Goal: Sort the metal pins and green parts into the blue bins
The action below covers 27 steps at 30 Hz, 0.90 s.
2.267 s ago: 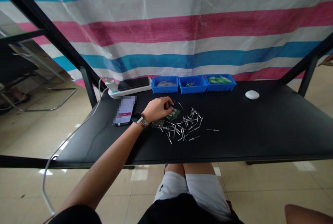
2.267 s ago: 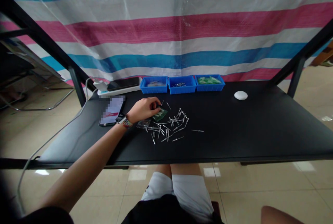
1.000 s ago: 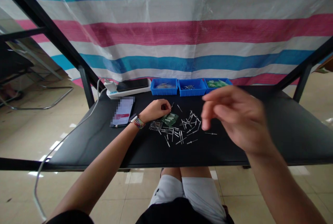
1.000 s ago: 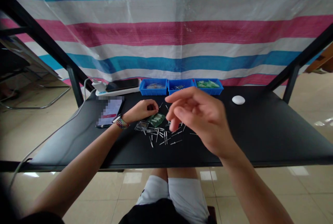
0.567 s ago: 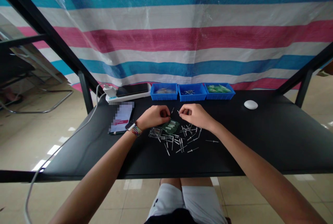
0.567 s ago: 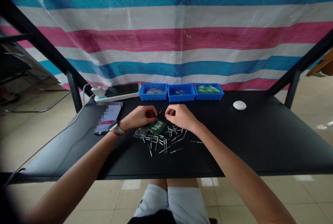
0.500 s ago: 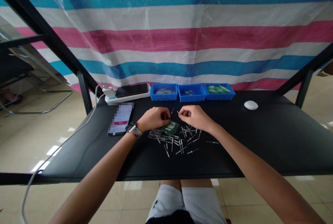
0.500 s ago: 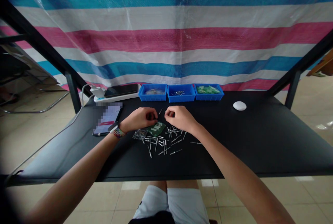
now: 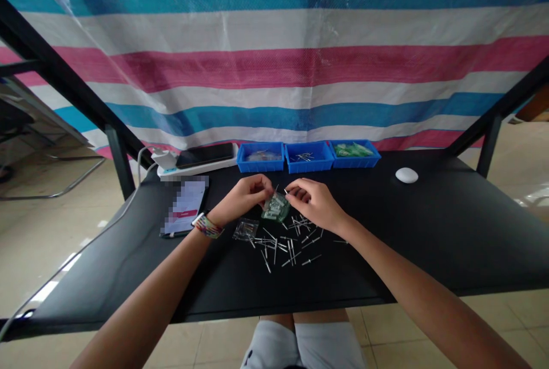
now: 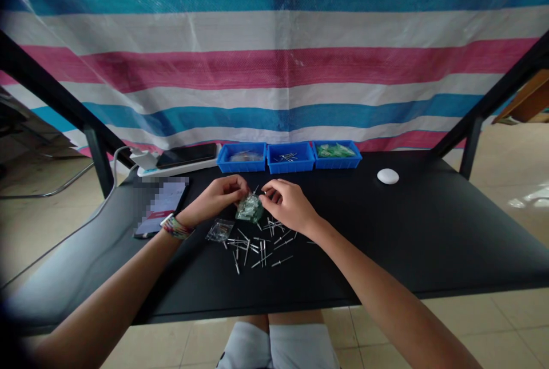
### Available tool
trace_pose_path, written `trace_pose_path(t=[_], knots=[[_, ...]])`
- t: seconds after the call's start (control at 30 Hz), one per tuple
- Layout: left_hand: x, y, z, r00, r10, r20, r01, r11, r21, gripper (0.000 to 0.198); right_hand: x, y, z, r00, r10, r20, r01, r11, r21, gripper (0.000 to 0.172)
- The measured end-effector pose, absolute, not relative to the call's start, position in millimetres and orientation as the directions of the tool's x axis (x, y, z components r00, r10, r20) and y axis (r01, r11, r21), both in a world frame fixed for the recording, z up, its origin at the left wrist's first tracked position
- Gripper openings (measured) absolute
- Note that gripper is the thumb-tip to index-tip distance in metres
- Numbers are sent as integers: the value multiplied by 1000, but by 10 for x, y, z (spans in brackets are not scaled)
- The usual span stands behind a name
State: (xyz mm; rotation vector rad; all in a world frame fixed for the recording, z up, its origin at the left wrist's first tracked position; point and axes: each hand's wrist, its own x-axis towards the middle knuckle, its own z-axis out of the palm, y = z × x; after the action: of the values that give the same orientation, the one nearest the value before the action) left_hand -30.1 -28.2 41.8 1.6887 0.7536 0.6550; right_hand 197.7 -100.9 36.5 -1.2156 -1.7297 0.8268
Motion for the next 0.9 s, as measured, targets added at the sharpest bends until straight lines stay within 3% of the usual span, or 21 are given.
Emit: trace_pose_path(t=[0.13, 0.27, 0.4, 0.53, 0.7, 0.9], knots=[[-264, -302, 421, 533, 846, 36, 20, -54, 998, 33, 1960, -960, 297, -169, 977, 128, 94, 145, -985, 30], [-245, -336, 443, 501, 866, 10, -81, 35, 996, 35, 1941, -921, 261, -246, 969, 12, -150, -26, -988, 50], [-225, -375, 458, 562, 827, -2, -136, 95, 986, 34, 1948, -916, 297, -283, 959, -4, -172, -55, -984, 41], [-196, -409, 441, 644, 765, 6, -167, 134, 977, 40, 1979, -904, 326, -179, 983, 28, -208, -10, -978, 42], [-150, -441, 396, 733, 680, 13, -71, 58, 996, 32, 1993, -896, 316, -147, 987, 63, -240, 27, -970, 40], [-135, -451, 382, 668, 743, 44, -43, -21, 999, 30, 1959, -933, 305, -212, 976, 47, -237, -4, -971, 40]])
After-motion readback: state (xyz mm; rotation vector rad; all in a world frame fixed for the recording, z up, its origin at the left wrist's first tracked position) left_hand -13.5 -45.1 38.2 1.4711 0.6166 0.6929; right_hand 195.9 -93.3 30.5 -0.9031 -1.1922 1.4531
